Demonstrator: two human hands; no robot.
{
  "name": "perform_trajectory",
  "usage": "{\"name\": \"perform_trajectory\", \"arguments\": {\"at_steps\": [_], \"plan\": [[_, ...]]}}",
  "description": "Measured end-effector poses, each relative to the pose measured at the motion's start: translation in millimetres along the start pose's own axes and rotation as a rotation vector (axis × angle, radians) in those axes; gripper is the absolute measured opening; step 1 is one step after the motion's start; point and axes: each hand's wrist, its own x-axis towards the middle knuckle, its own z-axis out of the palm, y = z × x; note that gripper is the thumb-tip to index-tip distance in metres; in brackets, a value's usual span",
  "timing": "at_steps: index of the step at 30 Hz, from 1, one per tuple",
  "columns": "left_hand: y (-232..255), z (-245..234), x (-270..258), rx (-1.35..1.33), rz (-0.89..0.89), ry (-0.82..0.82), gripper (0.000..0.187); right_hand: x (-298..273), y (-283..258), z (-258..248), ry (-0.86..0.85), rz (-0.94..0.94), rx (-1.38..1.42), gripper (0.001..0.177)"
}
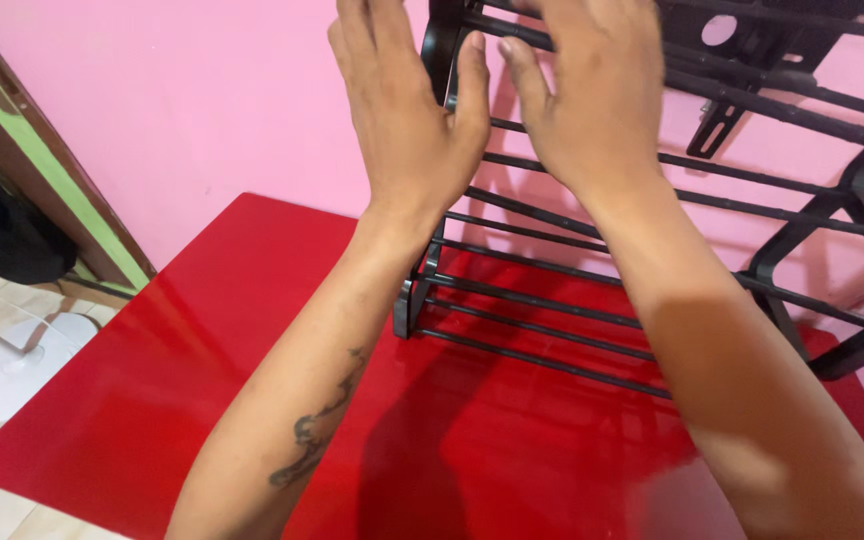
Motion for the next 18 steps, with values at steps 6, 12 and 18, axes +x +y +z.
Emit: {"name": "perform_trajectory", "arguments": {"at_steps": [6, 12, 18], "plan": [[-22, 21, -10, -0.132, -0.113, -0.160, 0.041, 9, 4, 21, -0.048, 0.034, 0.099, 0.022], [-27, 29, -16, -0.312, -0.161, -0.159, 0.034, 15, 9, 26, -0.101, 0.007, 0.043, 0.013], [-26, 33, -14, -0.316, -0.190, -0.157, 0.033, 15, 14, 29, -0.094, -0.015, -0.051, 0.013]]}}
